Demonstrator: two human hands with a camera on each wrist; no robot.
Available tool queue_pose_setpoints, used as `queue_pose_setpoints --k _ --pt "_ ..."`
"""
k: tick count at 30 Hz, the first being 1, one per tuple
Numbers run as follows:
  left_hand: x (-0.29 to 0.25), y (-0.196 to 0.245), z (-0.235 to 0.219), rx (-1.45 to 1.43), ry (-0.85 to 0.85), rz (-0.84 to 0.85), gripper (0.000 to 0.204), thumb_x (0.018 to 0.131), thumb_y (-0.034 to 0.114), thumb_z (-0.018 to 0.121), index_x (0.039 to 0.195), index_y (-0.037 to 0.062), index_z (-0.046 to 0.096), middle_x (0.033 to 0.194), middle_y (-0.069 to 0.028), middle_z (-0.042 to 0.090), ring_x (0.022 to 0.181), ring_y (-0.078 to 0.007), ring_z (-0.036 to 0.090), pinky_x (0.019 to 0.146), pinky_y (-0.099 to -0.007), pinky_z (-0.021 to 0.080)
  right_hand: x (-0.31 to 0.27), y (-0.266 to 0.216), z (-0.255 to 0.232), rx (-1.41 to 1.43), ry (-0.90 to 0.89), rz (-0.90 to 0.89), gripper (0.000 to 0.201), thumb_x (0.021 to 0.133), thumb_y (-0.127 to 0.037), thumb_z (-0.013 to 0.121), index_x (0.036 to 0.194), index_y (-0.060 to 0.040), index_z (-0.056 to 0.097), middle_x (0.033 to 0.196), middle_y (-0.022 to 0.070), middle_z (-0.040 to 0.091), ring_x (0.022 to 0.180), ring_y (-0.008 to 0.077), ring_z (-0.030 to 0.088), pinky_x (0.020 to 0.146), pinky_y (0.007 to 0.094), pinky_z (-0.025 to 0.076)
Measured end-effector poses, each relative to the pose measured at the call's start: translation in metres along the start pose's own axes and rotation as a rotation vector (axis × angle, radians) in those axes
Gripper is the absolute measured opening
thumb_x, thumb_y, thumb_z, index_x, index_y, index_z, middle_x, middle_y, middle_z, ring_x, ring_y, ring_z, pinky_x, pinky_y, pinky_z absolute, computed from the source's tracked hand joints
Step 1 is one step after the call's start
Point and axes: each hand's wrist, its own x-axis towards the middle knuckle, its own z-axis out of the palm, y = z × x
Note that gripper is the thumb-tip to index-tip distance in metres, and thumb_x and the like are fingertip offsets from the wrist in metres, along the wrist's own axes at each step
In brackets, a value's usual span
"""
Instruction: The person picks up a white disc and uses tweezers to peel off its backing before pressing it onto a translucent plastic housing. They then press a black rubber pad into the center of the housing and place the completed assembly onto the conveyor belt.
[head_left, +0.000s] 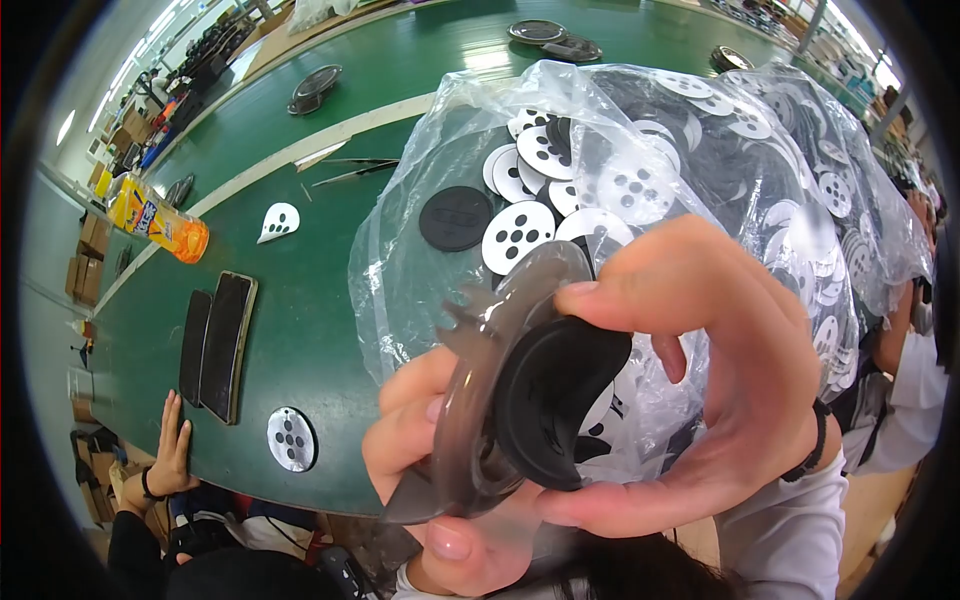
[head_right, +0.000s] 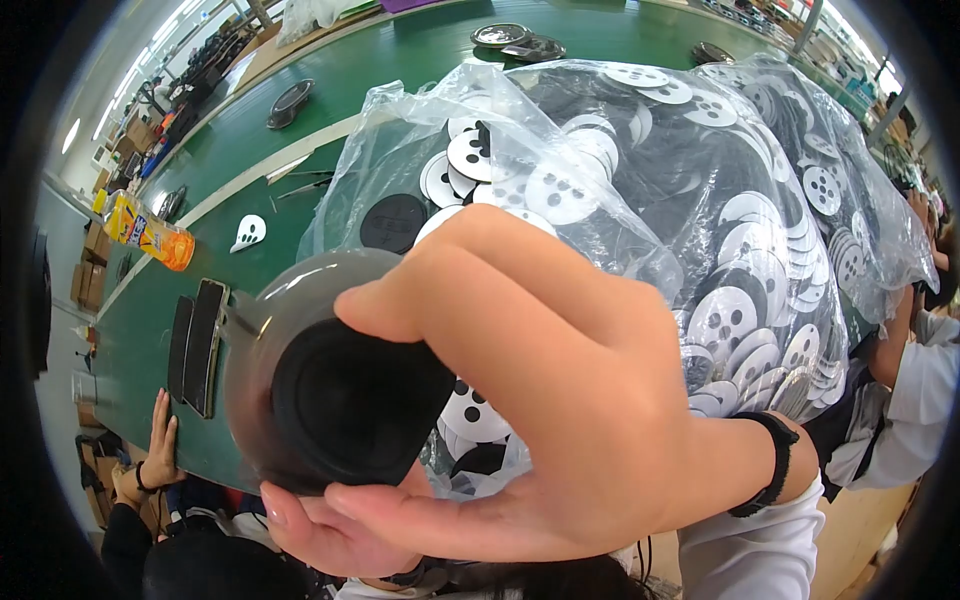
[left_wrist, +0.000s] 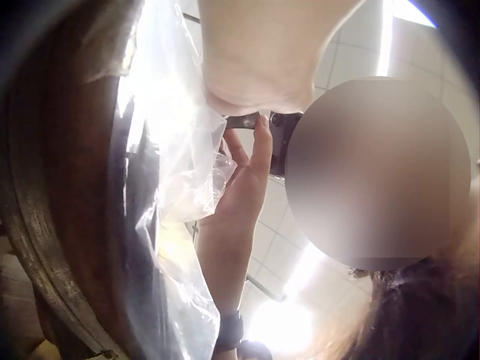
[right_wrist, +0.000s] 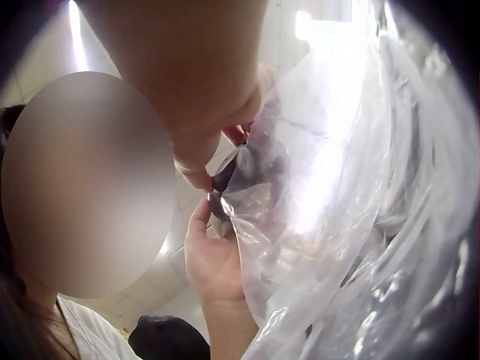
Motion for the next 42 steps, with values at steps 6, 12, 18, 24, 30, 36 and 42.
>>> queue_pose_setpoints --k 6,12,18,24,30,36,42 --pt "0.004 -0.001 0.011 0.040 0.070 -0.002 0.056 0.082 0.034 0.048 0.121 -0.0044 0.036 0.113 -0.0255 0.048 0.101 -0.0339 0.052 0.086 -0.0446 0.043 0.009 -0.014 -0.008 -0.220 -0.110 0.017 0.061 0.042 -0.024 0.086 0.094 -0.0022 0.062 0.074 0.0056 0.057 0.060 0.0109 0.050 0.046 0.0208 0.032" --pt "-0.020 0.018 0.010 0.088 0.141 -0.002 0.057 0.082 0.036 0.048 0.119 -0.0051 0.035 0.110 -0.0277 0.049 0.100 -0.0350 0.053 0.084 -0.0450 0.045 0.010 -0.018 -0.008 -0.294 -0.121 0.032 0.065 0.040 -0.023 0.087 0.096 -0.0028 0.062 0.076 0.0051 0.058 0.062 0.0101 0.051 0.047 0.0207 0.032" --pt "-0.014 0.017 0.012 0.157 0.095 0.012 0.057 0.081 0.036 0.048 0.117 -0.0068 0.035 0.107 -0.0277 0.051 0.097 -0.0341 0.055 0.083 -0.0432 0.045 0.011 -0.019 -0.007 -0.321 -0.149 0.040 0.063 0.040 -0.021 0.086 0.096 -0.0024 0.062 0.078 0.0062 0.058 0.062 0.0102 0.051 0.046 0.0209 0.033" --pt "-0.009 0.023 -0.001 0.211 -0.132 -0.068 0.046 0.070 0.007 0.068 0.107 0.0040 0.040 0.114 -0.0235 0.041 0.098 -0.0259 0.051 0.086 -0.0348 0.041 0.010 -0.018 -0.005 -0.324 -0.114 0.021 0.063 0.038 -0.017 0.084 0.095 -0.0013 0.063 0.077 0.0078 0.058 0.062 0.0129 0.053 0.048 0.0215 0.037" --pt "-0.009 0.022 0.004 0.128 -0.067 -0.106 0.046 0.067 0.000 0.064 0.106 0.0037 0.039 0.113 -0.0227 0.041 0.098 -0.0258 0.050 0.086 -0.0346 0.040 -0.005 0.009 0.013 -0.311 0.150 -0.214 0.064 0.035 -0.015 0.082 0.094 0.0008 0.063 0.076 0.0102 0.058 0.066 0.0187 0.057 0.053 0.0258 0.045" --pt "-0.011 0.020 0.008 0.159 -0.017 -0.050 0.043 0.069 0.000 0.064 0.104 0.0025 0.039 0.111 -0.0225 0.043 0.095 -0.0248 0.050 0.085 -0.0346 0.040 0.011 -0.021 -0.001 -0.442 -0.092 -0.049 0.064 0.036 -0.012 0.081 0.095 0.0017 0.062 0.078 0.0109 0.059 0.066 0.0190 0.057 0.053 0.0260 0.046" --pt "-0.010 0.020 0.016 0.189 0.032 -0.033 0.041 0.070 0.001 0.063 0.103 0.0013 0.039 0.109 -0.0221 0.046 0.094 -0.0235 0.050 0.084 -0.0343 0.040 0.012 -0.019 -0.003 -0.425 -0.097 -0.074 0.054 0.043 -0.007 0.076 0.094 0.0019 0.063 0.078 0.0112 0.059 0.063 0.0178 0.056 0.052 0.0248 0.045"
